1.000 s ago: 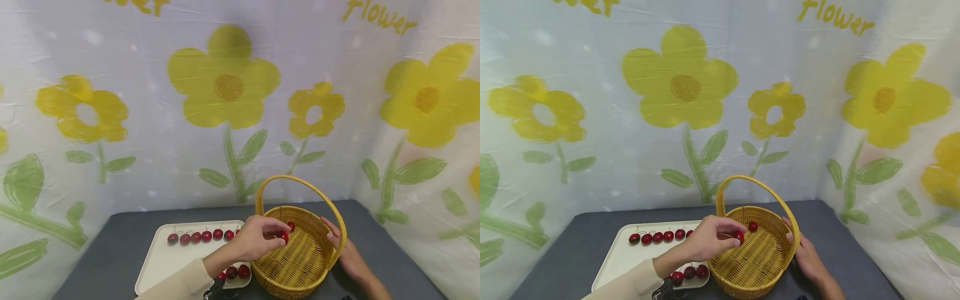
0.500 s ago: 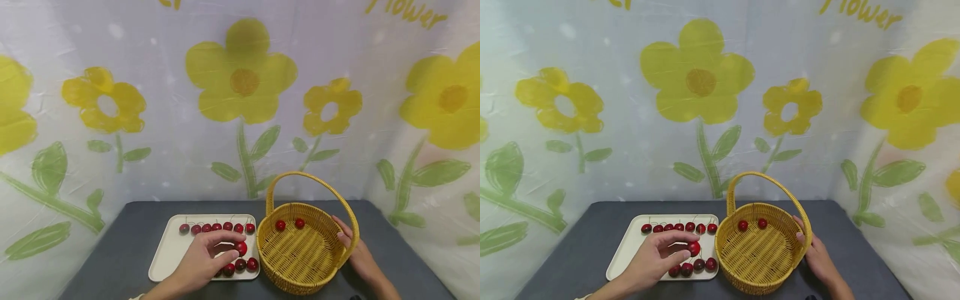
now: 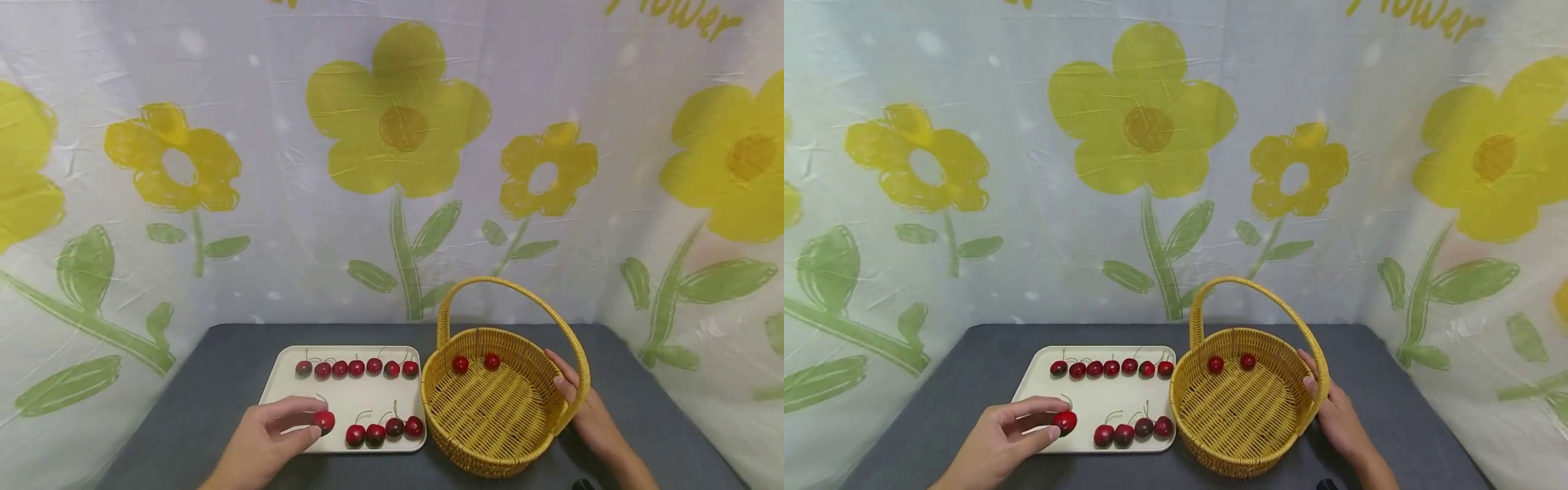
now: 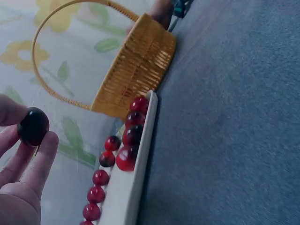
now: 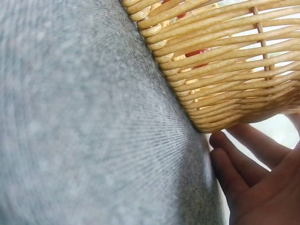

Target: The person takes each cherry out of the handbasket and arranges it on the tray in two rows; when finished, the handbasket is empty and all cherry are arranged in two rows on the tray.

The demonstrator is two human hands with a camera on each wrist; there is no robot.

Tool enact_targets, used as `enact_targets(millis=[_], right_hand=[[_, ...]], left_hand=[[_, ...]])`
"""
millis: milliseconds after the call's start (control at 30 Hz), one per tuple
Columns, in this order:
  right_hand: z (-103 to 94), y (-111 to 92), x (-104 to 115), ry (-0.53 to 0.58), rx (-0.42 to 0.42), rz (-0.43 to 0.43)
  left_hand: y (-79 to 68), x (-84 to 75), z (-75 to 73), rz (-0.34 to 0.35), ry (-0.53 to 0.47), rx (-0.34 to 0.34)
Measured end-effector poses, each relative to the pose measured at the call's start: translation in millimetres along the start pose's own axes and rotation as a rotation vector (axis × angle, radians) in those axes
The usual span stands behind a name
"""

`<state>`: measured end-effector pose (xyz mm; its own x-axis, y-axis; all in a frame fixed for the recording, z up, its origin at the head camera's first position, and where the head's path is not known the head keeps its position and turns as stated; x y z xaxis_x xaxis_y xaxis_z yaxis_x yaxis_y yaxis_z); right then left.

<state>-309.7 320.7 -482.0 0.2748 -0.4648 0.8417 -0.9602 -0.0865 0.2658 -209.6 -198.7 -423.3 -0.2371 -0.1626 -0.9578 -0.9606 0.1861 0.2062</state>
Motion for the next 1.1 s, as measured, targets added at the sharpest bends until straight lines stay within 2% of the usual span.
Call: enact_targets(millis=[133, 267, 433, 567, 700, 900, 1100], right_hand=[[-0.3, 0, 0, -0.01, -0.002, 0.001], [-0.4, 0, 0, -0.012, 0.002, 0.005], [-0.4, 0, 0, -0.025, 0.006, 0.012], [0.1, 0, 0, -0.039, 0.016, 0.035], [0.3, 0, 0, -0.049, 0.016, 0.042], [1.3, 0, 0, -0.02, 0.013, 0.03], [1.7, 0, -1, -0.006, 0.013, 0.041]], left_hand=[[-3.2, 13.0, -7.1, -0.092, -0.035, -0.021], [-2.1, 23.7, -8.4, -0.151, -0.061, -0.023], [2.7, 35.3, -9.8, -0.148, 0.003, -0.033], [8.4, 44.6, -7.5, -0.136, 0.059, -0.015], [15.5, 51.8, -2.4, -0.076, 0.158, 0.01], [21.7, 53.6, 6.9, 0.09, 0.343, 0.03], [26.0, 54.0, 11.9, 0.128, 0.558, 0.046]])
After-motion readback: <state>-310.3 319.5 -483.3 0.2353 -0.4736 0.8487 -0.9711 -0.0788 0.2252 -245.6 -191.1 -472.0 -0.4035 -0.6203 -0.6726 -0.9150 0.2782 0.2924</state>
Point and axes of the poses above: each hand's wrist, its own y-axis towards the middle knuckle, its own z-axis out of the palm, x = y × z, the point moved 8 cm from there along y, towards the middle knuckle, and after that the axes turned 4 degrees about -x, right-handed, at the moved point
